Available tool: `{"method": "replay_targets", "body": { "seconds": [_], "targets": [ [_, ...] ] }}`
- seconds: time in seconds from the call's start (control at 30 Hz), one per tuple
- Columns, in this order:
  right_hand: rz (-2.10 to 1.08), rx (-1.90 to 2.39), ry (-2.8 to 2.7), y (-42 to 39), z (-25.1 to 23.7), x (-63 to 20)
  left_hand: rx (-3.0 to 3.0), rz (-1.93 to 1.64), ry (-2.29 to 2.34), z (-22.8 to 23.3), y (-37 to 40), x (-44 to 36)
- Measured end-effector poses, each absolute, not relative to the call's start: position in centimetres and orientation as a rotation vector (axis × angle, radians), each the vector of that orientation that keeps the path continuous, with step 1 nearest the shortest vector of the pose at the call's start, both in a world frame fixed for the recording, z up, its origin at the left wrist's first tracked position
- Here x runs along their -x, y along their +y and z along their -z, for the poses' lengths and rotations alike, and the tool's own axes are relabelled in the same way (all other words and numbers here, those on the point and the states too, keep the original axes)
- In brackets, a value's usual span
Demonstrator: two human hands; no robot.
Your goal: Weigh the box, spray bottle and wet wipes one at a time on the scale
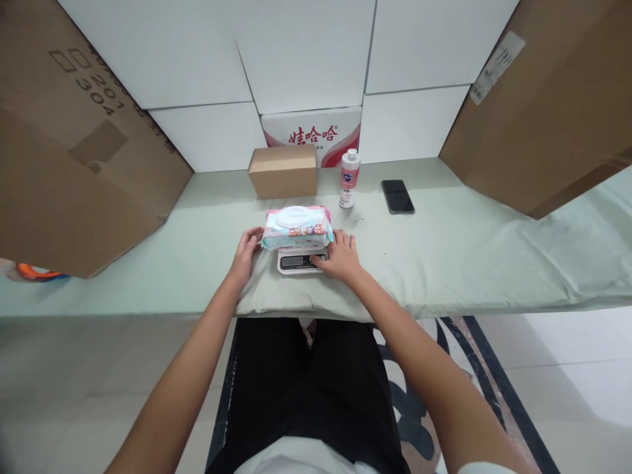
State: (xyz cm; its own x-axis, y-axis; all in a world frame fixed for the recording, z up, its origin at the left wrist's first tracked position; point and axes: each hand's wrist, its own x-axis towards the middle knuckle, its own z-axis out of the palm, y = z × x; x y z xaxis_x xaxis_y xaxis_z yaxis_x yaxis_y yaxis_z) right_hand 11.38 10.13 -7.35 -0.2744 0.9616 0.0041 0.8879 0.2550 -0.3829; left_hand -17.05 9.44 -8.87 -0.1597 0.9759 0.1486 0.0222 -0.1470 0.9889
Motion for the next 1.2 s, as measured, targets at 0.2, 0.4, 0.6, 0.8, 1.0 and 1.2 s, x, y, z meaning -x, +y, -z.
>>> {"method": "replay_targets", "body": {
  "seconds": [0.2, 0.4, 0.6, 0.8, 1.0, 1.2],
  "targets": [
    [-0.385, 1.773, -2.183, 9.6, 7.3, -10.9, -1.257, -1.448, 1.279, 9.6, 6.7, 17.1],
    [-0.394, 1.817, -2.176, 9.6, 7.0, -10.7, -1.26, -1.449, 1.295, 9.7, 6.9, 16.9],
    [-0.416, 1.818, -2.164, 9.5, 7.7, -10.5, -1.281, -1.455, 1.307, 9.9, 6.9, 17.0],
    [-0.542, 1.548, -2.039, 10.3, 6.8, -12.7, -1.238, -1.464, 1.309, 9.6, 6.9, 16.9],
    [-0.288, 1.241, -2.338, 13.1, -1.0, -10.9, -1.227, -1.46, 1.325, 9.2, 7.0, 17.1],
    [-0.178, 1.301, -2.866, 15.7, -4.8, -4.5, -1.199, -1.489, 1.326, 9.4, 7.0, 17.2]
  ]
}}
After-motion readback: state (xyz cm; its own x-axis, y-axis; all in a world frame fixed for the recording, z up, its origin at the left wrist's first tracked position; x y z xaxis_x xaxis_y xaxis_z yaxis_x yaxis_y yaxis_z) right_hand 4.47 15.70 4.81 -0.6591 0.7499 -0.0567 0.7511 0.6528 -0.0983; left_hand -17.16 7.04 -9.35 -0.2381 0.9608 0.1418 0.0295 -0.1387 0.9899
